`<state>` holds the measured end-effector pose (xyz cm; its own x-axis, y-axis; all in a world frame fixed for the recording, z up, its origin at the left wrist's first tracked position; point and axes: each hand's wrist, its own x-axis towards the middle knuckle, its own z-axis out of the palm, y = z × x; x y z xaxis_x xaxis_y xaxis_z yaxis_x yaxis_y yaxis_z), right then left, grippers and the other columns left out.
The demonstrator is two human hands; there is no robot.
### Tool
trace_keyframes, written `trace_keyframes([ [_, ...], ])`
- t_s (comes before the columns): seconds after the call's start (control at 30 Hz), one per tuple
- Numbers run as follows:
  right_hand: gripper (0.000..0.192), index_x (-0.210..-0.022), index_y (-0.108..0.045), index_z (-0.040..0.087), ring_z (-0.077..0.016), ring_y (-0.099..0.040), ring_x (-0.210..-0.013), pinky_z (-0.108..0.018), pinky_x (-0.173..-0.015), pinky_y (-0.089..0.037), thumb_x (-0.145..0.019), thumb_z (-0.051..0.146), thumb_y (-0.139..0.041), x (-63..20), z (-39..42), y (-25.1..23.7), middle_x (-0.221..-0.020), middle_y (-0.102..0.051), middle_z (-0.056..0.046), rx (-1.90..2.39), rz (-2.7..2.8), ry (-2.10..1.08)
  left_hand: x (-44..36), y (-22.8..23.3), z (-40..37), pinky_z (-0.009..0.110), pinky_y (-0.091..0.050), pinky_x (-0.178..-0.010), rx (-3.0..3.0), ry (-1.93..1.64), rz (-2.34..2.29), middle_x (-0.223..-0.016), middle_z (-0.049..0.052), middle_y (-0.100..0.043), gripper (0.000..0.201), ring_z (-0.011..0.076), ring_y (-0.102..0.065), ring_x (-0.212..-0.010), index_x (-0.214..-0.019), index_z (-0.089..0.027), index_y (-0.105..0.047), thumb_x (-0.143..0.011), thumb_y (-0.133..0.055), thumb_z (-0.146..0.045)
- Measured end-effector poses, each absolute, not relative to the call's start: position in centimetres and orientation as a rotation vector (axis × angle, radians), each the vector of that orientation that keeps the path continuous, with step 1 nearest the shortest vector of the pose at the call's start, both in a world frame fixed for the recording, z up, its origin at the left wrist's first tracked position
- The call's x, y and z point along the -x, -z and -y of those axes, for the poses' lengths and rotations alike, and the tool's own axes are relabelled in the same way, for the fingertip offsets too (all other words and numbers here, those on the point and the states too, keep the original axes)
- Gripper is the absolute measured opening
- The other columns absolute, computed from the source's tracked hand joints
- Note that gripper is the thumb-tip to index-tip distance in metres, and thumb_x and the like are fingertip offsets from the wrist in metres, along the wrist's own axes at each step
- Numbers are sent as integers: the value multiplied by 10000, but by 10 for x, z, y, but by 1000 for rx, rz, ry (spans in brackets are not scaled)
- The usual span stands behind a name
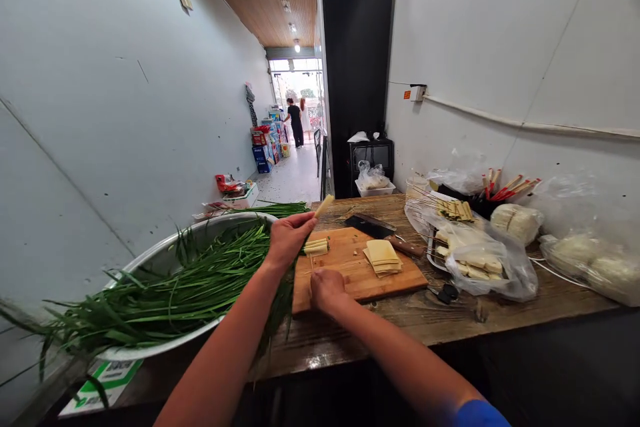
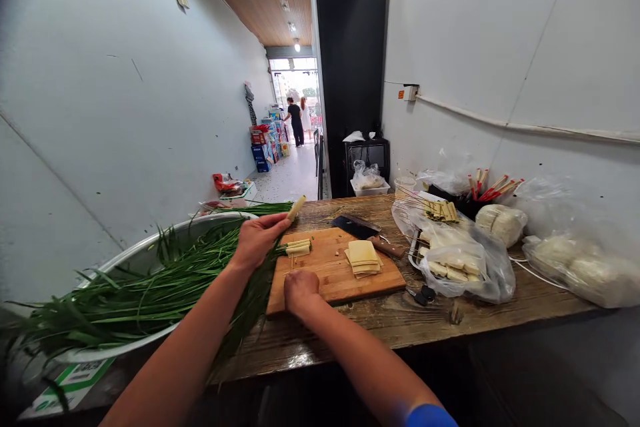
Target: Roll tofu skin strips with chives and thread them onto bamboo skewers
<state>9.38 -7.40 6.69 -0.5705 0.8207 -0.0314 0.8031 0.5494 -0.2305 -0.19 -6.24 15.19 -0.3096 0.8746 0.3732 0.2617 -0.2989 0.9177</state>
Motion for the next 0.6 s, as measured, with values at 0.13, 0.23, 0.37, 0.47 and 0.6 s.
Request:
trace_keyframes([
  [0.13, 253, -922, -685, 86, -253, -652, -851, -280, -637, -474, -736, 225, -585, -99, 58, -64, -943, -683, -191, 1468, 2614, -423, 22, -193, 96, 262, -489, -695, -1567, -1744, -1622, -874, 57, -718, 421, 164, -633, -739, -949, -141, -706, -625, -726, -409],
  [0.23, 233, -878, -686, 83, -202, -650, -789, -225, -596, -426, -787, 219, -520, -112, 45, -58, -890, -696, -155, 1453, 2482, -606, 30, -195, 102, 262, -482, -671, -1739, -1625, -1814, -841, 50, -722, 362, 173, -635, -720, -934, -146, -714, -668, -685, -390],
  [0.37, 302, -938, -661, 120, -145, -631, -796, -189, -595, -387, -885, 198, -374, -137, 44, -53, -890, -699, -98, 1419, 2398, -633, 22, -174, 89, 262, -472, -684, -1870, -1344, -1982, -855, 42, -724, 255, 181, -645, -741, -919, -166, -720, -721, -622, -292],
  [0.47, 293, -953, -656, 160, -161, -634, -822, -205, -638, -402, -884, 202, -375, -175, 75, -41, -889, -698, -83, 1371, 2286, -556, 11, -159, 77, 250, -454, -687, -1967, -1137, -2102, -856, 29, -724, 222, 170, -642, -728, -912, -198, -725, -748, -586, -253],
  [0.6, 363, -1079, -629, 235, -168, -653, -727, -229, -621, -440, -910, 254, -308, -242, 141, -10, -877, -703, -62, 1241, 2214, -510, 5, -134, 58, 228, -426, -669, -2083, -941, -2079, -884, 36, -721, 225, 157, -630, -752, -914, -198, -722, -757, -563, -222],
])
